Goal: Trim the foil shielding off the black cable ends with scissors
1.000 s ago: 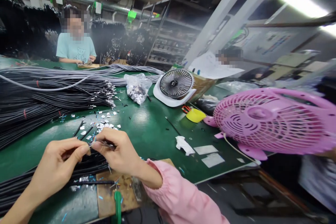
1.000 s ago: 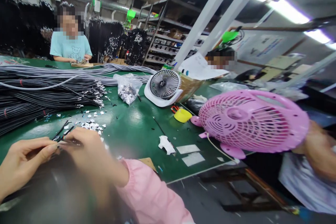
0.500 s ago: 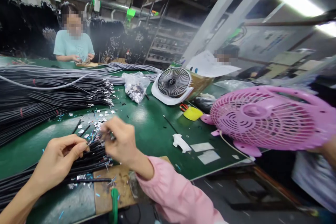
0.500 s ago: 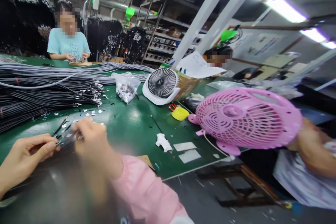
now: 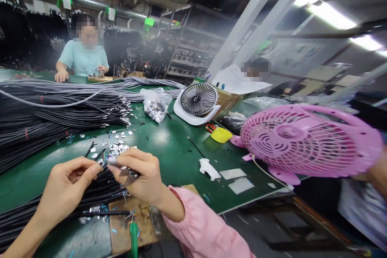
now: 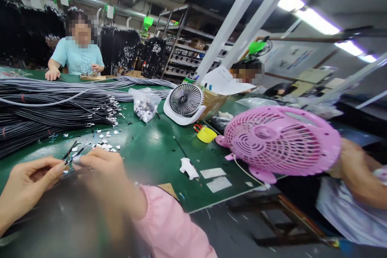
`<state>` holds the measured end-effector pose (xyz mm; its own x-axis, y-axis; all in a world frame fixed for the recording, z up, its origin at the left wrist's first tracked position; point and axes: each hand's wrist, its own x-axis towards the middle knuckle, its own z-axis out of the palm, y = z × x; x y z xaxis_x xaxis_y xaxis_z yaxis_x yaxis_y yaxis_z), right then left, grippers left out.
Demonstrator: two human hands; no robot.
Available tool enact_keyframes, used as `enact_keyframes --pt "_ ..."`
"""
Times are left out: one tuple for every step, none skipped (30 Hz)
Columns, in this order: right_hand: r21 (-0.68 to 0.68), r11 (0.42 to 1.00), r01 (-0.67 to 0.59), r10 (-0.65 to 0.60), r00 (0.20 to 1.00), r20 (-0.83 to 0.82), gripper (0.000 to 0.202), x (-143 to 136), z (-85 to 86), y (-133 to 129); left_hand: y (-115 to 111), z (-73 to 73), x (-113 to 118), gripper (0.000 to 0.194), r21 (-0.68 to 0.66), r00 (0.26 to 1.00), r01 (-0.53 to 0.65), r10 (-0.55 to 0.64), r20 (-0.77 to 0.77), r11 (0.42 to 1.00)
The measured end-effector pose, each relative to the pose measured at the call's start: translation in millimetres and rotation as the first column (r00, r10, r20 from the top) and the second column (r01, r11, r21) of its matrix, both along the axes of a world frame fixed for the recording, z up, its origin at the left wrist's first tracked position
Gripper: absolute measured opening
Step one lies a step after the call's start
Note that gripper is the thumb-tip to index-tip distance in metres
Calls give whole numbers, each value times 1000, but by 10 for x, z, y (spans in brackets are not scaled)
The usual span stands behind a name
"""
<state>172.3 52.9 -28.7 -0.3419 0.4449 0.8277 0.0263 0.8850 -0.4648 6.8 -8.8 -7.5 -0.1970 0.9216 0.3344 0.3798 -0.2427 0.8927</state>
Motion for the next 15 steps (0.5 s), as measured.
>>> enact_keyframes --pt "15 1000 -26 26 1000 -4 8 3 -9 -2 -2 2 6 32 -4 1000 -2 2 19 1000" --pt "12 999 -39 39 999 -14 8 3 -7 -7 -4 2 9 31 -5 999 -3 3 38 1000" --pt "-12 999 -33 33 999 -30 7 2 7 -15 -8 2 9 30 -6 999 -5 5 54 1000" --pt "-60 998 -5 2 999 -49 7 -2 30 -24 -12 1 8 29 -6 998 -8 8 67 1000" --pt "-131 991 39 -47 997 -63 7 -8 62 -32 -17 0 6 27 -5 997 -10 10 76 1000" --pt "-220 972 80 -95 993 -62 6 -15 98 -39 -22 -1 4 27 -3 997 -11 11 81 1000" --pt "-313 945 100 -120 992 -48 5 -23 135 -44 -26 -2 3 27 0 996 -13 13 83 1000" --pt "-398 913 93 -111 994 -23 4 -33 170 -47 -30 -3 3 28 2 997 -13 13 81 1000" --pt "-472 879 66 -73 997 4 6 -43 200 -48 -33 -2 5 30 6 997 -12 12 78 1000" --pt "-530 848 33 -23 999 27 9 -52 223 -47 -33 -1 9 33 10 997 -12 11 73 1000" --pt "-569 822 -1 29 999 41 14 -59 239 -44 -33 2 14 35 15 998 -11 10 69 1000" --pt "-595 803 -28 69 997 45 19 -65 246 -41 -30 6 22 37 22 998 -12 11 65 1000" --pt "-612 790 -44 90 995 45 23 -68 247 -39 -27 11 30 38 30 998 -14 12 62 999" --pt "-622 781 -48 97 994 44 24 -70 242 -36 -22 17 39 39 36 998 -16 14 60 999" --pt "-628 777 -47 98 994 47 24 -71 233 -34 -18 22 48 39 41 998 -18 15 58 999"
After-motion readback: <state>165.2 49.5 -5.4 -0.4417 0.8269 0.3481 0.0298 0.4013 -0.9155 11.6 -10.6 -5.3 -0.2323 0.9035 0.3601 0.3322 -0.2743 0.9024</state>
